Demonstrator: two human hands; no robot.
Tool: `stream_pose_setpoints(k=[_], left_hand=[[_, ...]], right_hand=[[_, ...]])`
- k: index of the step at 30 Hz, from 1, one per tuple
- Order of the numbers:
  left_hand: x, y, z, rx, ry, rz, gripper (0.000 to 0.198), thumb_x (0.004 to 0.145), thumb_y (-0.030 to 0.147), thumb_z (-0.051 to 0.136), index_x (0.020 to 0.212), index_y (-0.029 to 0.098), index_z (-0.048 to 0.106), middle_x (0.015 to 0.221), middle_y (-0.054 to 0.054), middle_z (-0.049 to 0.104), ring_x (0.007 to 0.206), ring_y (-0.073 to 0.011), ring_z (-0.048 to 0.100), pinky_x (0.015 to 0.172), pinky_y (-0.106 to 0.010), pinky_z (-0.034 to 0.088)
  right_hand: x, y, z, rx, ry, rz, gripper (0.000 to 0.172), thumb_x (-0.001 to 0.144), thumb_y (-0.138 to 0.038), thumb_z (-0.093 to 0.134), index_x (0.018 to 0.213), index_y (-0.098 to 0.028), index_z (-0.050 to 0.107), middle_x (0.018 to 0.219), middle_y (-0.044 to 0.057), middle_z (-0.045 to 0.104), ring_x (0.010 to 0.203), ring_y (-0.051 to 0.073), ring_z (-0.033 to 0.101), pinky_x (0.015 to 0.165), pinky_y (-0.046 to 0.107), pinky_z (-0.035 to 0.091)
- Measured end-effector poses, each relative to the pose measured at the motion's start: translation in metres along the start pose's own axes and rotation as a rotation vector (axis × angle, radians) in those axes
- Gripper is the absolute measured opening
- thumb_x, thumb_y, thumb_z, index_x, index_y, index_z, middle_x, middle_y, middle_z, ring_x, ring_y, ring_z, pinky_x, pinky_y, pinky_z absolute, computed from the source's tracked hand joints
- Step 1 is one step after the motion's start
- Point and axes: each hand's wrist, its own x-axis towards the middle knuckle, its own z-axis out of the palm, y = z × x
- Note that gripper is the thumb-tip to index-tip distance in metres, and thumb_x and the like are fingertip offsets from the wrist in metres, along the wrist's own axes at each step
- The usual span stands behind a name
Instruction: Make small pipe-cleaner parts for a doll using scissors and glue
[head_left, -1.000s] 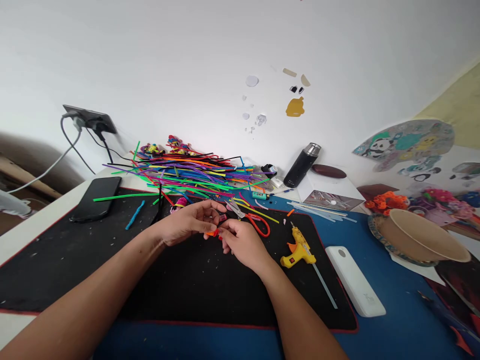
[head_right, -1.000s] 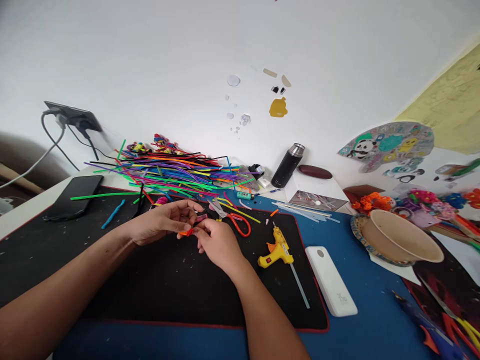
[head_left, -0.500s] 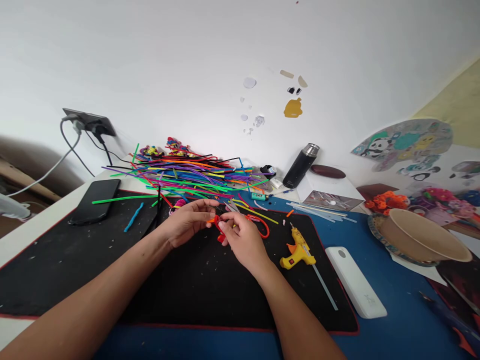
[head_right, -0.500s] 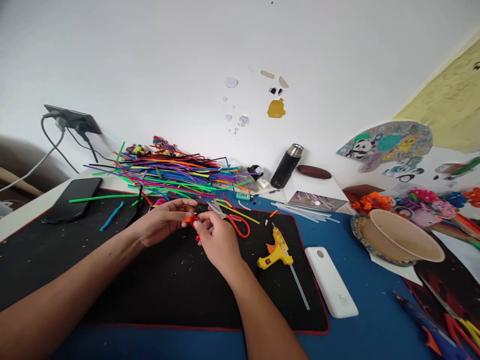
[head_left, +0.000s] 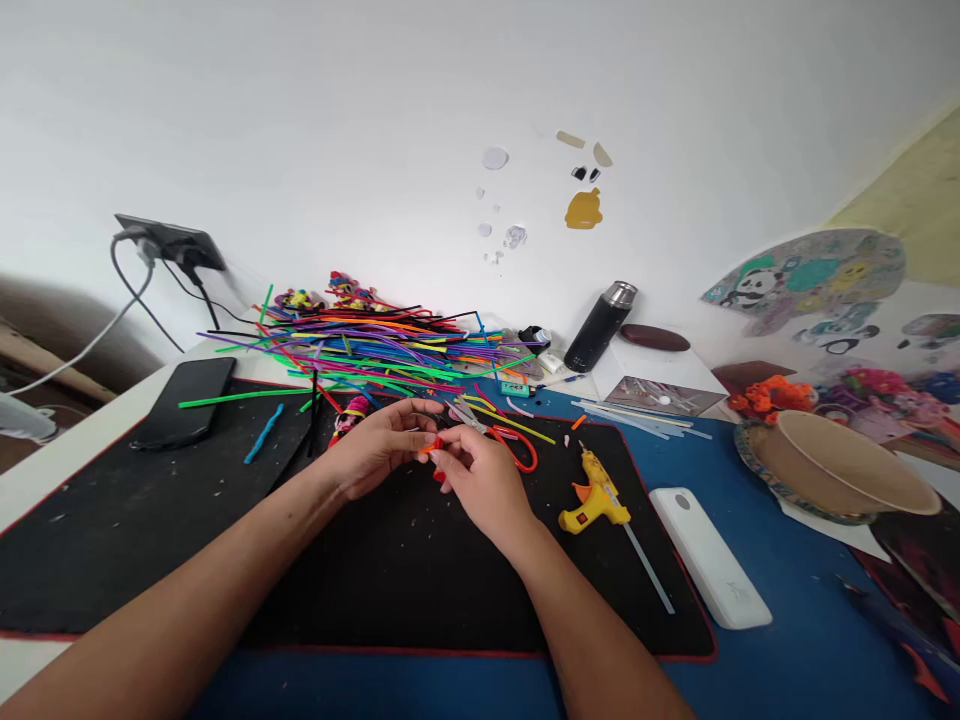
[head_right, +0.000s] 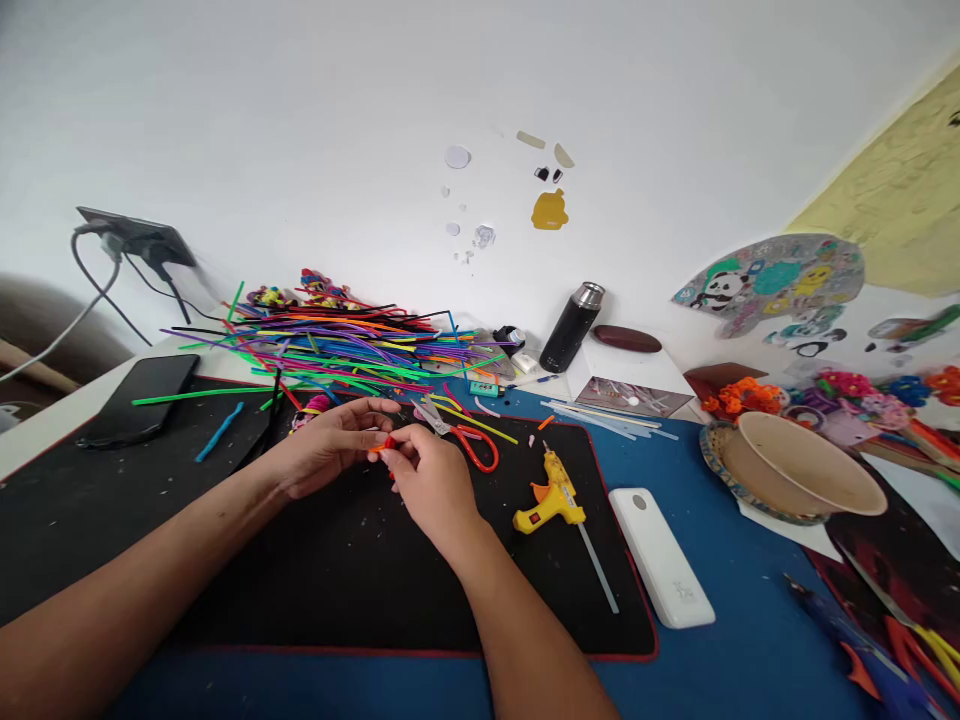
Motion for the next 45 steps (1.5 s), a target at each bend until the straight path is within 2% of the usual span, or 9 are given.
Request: stream_pose_setpoints(k=[4,9,11,15,21,31,37,45], left_hand=[[0.000,-0.001,0.002,0.019,0.010,0.015,0.049,0.065,0.016,0.095,0.109,0.015,0.073,0.085,-0.002,0.070,0.068,-0.0123,0.065,0.061,-0.022,0.052],[0.000,0.001,0.000,-0.021,0.022,0.023,0.043,0.069,0.026,0.096,0.105,0.014,0.076,0.095,-0.005,0.071,0.080,-0.0161,0.069,0.070,-0.026,0.058],[-0.001,0.005,-0.002,0.030,-0.007,-0.002,0.042,0.072,0.034,0.095,0.104,0.014,0.076,0.092,-0.006,0.072,0.077,-0.0155,0.068,0.069,-0.026,0.058],[-0.003,0.010,-0.007,0.247,-0.117,-0.056,0.042,0.077,0.047,0.090,0.096,0.012,0.075,0.078,-0.005,0.071,0.065,-0.0128,0.064,0.057,-0.021,0.052],[-0.002,0.010,-0.006,0.366,-0.099,-0.008,0.047,0.075,0.054,0.088,0.094,0.013,0.071,0.073,-0.003,0.070,0.062,-0.0132,0.063,0.055,-0.022,0.050],[-0.002,0.008,-0.003,0.346,-0.102,0.013,0.039,0.072,0.041,0.092,0.092,0.015,0.070,0.076,-0.001,0.072,0.060,-0.0116,0.061,0.057,-0.023,0.049],[0.000,0.006,-0.003,0.234,-0.071,0.002,0.040,0.068,0.037,0.095,0.096,0.014,0.076,0.084,-0.003,0.074,0.062,-0.0107,0.062,0.058,-0.022,0.050],[0.000,0.006,-0.003,0.125,0.021,0.013,0.039,0.063,0.031,0.098,0.094,0.013,0.084,0.085,-0.007,0.078,0.065,-0.0117,0.065,0.061,-0.022,0.054]], right_hand=[[0.001,0.004,0.000,0.016,0.010,-0.006,0.009,0.096,-0.027,0.066,0.104,-0.023,0.069,0.077,-0.003,0.072,0.057,0.013,0.068,0.061,0.026,0.052],[0.002,0.003,0.000,0.061,0.037,-0.005,0.010,0.095,-0.026,0.065,0.104,-0.023,0.070,0.077,-0.003,0.070,0.056,0.013,0.068,0.060,0.026,0.053],[0.002,0.002,-0.001,0.073,0.051,-0.008,0.011,0.095,-0.027,0.066,0.104,-0.023,0.070,0.079,-0.003,0.071,0.055,0.013,0.067,0.059,0.026,0.053],[0.003,0.001,-0.002,0.088,0.064,-0.011,0.010,0.094,-0.026,0.067,0.103,-0.023,0.070,0.080,-0.003,0.071,0.055,0.012,0.067,0.059,0.026,0.053],[0.001,-0.002,-0.002,0.069,0.029,-0.005,0.009,0.095,-0.026,0.068,0.102,-0.023,0.070,0.077,-0.003,0.071,0.055,0.012,0.067,0.059,0.025,0.053],[-0.001,0.002,0.000,-0.127,0.003,-0.051,0.021,0.096,-0.022,0.066,0.115,-0.028,0.073,0.078,-0.003,0.072,0.060,0.014,0.068,0.065,0.027,0.052],[0.000,0.004,0.002,0.011,0.001,-0.007,0.023,0.096,-0.028,0.067,0.119,-0.026,0.069,0.080,-0.003,0.070,0.057,0.013,0.068,0.061,0.026,0.055],[0.001,-0.001,0.001,0.085,0.035,0.046,0.015,0.094,-0.029,0.066,0.108,-0.023,0.068,0.073,-0.003,0.067,0.055,0.013,0.066,0.053,0.024,0.053]])
